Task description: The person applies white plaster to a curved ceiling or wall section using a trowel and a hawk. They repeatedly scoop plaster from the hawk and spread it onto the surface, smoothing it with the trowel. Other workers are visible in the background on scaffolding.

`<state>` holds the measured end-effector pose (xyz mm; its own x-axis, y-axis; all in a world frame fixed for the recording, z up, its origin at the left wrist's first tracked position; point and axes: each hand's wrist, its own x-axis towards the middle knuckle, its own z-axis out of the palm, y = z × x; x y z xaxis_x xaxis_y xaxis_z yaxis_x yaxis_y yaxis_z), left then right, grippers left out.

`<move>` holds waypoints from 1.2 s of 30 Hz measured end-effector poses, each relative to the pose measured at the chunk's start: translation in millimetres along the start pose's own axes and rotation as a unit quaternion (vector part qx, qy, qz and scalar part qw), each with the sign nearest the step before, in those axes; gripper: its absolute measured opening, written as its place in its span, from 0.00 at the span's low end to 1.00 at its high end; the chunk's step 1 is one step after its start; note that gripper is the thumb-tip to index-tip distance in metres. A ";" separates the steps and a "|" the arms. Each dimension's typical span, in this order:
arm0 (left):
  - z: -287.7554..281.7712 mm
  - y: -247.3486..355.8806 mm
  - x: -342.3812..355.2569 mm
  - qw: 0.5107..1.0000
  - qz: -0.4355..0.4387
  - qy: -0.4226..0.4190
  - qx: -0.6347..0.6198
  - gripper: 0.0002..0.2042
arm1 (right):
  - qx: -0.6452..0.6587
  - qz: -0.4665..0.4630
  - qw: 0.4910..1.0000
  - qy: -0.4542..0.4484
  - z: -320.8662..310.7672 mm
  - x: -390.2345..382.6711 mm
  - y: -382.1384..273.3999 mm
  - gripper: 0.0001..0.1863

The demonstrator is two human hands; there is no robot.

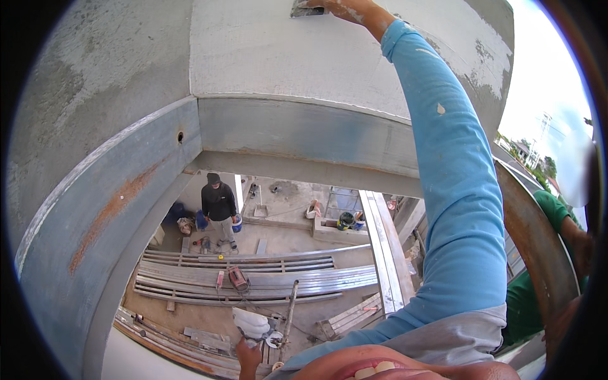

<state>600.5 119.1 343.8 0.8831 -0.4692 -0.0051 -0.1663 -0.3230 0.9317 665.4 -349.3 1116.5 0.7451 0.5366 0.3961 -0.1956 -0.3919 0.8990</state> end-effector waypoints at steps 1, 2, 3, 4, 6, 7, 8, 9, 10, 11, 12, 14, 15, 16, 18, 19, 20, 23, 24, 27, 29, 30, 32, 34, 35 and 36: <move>5.8 -5.9 -1.6 1.000 0.012 0.014 0.015 0.22 | 0.014 0.013 1.000 0.001 5.3 -32.2 5.5 0.17; 17.8 -25.2 2.0 0.999 0.033 0.023 0.021 0.21 | 0.017 0.022 1.000 -0.002 -1.6 -61.7 15.6 0.18; 25.8 -27.9 6.6 0.998 0.056 0.024 0.026 0.21 | -0.014 0.037 0.999 -0.025 -10.4 -95.7 27.5 0.18; 31.3 -30.9 9.6 0.998 0.062 0.013 0.019 0.20 | -0.043 0.051 0.997 -0.047 -19.3 -128.4 38.1 0.18; 41.2 -4.9 9.7 0.998 0.068 -0.011 0.006 0.19 | -0.057 0.070 0.994 -0.062 -31.6 -193.7 52.0 0.19; 46.9 10.1 8.1 0.997 0.070 -0.022 -0.001 0.18 | -0.063 0.078 0.993 -0.068 -37.9 -224.3 58.7 0.20; 53.4 23.8 8.0 0.996 0.076 -0.035 -0.007 0.18 | -0.122 0.123 0.982 -0.080 -36.8 -267.0 71.0 0.22; 62.2 33.1 10.7 0.995 0.086 -0.052 -0.015 0.17 | -0.186 0.166 0.964 -0.094 -29.9 -315.9 85.0 0.23; 71.0 37.1 12.8 0.994 0.087 -0.067 -0.010 0.17 | -0.247 0.207 0.941 -0.106 -25.1 -357.6 92.9 0.25; 78.7 38.1 14.2 0.993 0.084 -0.080 -0.004 0.17 | -0.241 0.257 0.929 -0.112 -27.6 -390.5 92.6 0.28; 84.4 40.7 10.9 0.993 0.078 -0.089 0.003 0.17 | -0.230 0.305 0.917 -0.113 -30.5 -417.2 85.9 0.31; 96.6 50.1 4.4 0.991 0.083 -0.099 -0.019 0.18 | -0.192 0.378 0.899 -0.113 -38.9 -465.5 66.3 0.33; 100.9 54.6 1.0 0.991 0.083 -0.102 -0.030 0.18 | -0.159 0.401 0.896 -0.108 -40.7 -484.0 50.5 0.32; 103.2 60.5 -0.7 0.991 0.081 -0.108 -0.015 0.18 | -0.127 0.424 0.891 -0.102 -46.3 -500.9 39.0 0.31; 102.8 76.9 -6.8 0.990 0.075 -0.121 0.019 0.18 | -0.115 0.448 0.880 -0.110 -60.2 -519.9 13.7 0.28; 103.2 85.3 -9.4 0.989 0.072 -0.125 0.035 0.18 | -0.109 0.458 0.875 -0.111 -64.7 -522.1 6.4 0.26; 105.9 91.7 -12.1 0.988 0.070 -0.127 0.046 0.18 | -0.092 0.515 0.848 -0.086 -69.5 -521.8 8.5 0.24; 114.1 81.4 -12.0 0.987 0.073 -0.135 0.035 0.18 | -0.081 0.659 0.746 -0.043 -86.2 -517.1 31.2 0.21; 115.2 80.9 -10.3 0.986 0.077 -0.143 0.028 0.18 | -0.072 0.695 0.713 -0.057 -95.1 -515.9 42.1 0.21; 119.1 95.7 -8.4 0.983 0.100 -0.154 0.011 0.17 | -0.033 0.764 0.638 -0.089 -98.3 -501.5 65.0 0.19; 120.1 87.9 -15.1 0.986 0.107 -0.126 -0.016 0.17 | -0.017 0.744 0.662 -0.091 -60.8 -461.5 44.9 0.19; 122.4 82.9 -18.7 0.987 0.110 -0.112 -0.030 0.17 | -0.032 0.721 0.687 -0.089 -44.2 -437.4 26.4 0.19; 130.8 78.8 -8.6 0.984 0.127 -0.124 -0.020 0.18 | -0.045 0.639 0.768 -0.028 -40.6 -419.8 -3.4 0.18; 129.1 96.9 -10.1 0.978 0.149 -0.144 -0.021 0.19 | -0.028 0.628 0.771 0.100 -68.4 -429.9 -37.5 0.18; 126.5 117.7 -18.1 0.978 0.148 -0.148 -0.027 0.19 | 0.003 0.619 0.770 0.156 -73.4 -422.6 -69.2 0.19; 124.8 143.2 -21.3 0.977 0.153 -0.150 0.006 0.20 | 0.119 0.658 0.723 0.171 -87.0 -420.0 -100.9 0.20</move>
<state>503.2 -19.7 432.0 0.6243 -0.7636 0.1648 -0.4079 -0.1387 0.9024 316.7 -470.2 875.7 -0.1956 -0.2816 0.9394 -0.4469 -0.8271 -0.3410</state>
